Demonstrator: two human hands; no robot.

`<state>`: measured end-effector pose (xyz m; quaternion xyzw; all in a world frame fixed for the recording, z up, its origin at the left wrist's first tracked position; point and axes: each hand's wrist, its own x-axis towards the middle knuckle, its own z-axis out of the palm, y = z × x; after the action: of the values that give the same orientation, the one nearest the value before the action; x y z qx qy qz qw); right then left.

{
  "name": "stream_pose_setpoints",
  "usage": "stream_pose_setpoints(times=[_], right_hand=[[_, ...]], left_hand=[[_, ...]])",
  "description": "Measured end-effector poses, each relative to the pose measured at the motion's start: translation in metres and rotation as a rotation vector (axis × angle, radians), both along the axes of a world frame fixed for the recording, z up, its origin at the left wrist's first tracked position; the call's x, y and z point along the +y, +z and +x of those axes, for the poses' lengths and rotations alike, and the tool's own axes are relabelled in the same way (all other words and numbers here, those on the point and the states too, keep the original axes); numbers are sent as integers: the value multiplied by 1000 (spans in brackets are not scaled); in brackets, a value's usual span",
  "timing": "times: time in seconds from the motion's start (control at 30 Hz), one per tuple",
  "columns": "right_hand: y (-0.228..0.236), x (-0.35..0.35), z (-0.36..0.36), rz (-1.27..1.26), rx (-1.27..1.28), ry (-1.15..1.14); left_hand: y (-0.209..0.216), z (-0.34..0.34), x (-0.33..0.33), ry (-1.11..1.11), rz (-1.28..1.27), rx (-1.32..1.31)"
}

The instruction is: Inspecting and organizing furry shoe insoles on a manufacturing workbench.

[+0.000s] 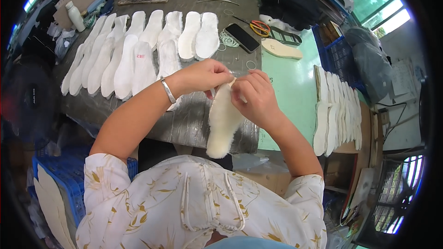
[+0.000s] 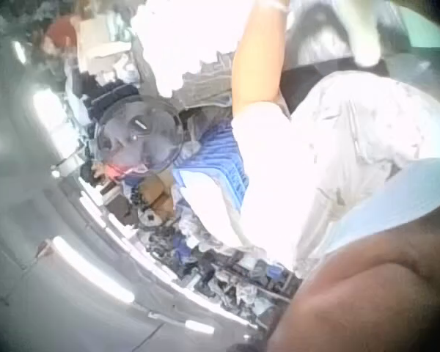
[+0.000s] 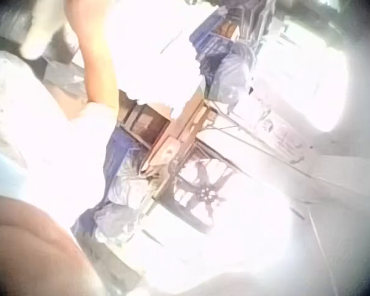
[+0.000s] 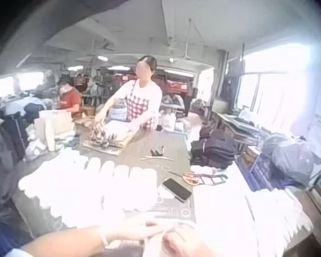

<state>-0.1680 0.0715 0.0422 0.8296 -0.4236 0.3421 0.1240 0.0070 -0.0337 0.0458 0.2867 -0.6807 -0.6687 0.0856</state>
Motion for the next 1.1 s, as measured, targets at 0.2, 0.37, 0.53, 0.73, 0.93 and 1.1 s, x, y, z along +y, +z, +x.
stream_pose_setpoints(times=[0.2,0.37,0.53,0.73,0.93,1.1], right_hand=[[8,-2,5,74,-39,-56],[12,-4,-3,249,1,-88],[16,-16,-5,123,161,35],[-4,-17,-4,155,38,22],[28,79,45,375,138,490],[16,38,2,342,-147,101]], left_hand=[[-7,5,-10,-84,-90,-4],[3,1,-11,-64,-287,-106],[-9,-9,-12,81,-403,-32],[-10,-24,-10,199,-243,-96],[-72,40,-105,529,-150,-122],[-52,10,-72,367,-191,-37]])
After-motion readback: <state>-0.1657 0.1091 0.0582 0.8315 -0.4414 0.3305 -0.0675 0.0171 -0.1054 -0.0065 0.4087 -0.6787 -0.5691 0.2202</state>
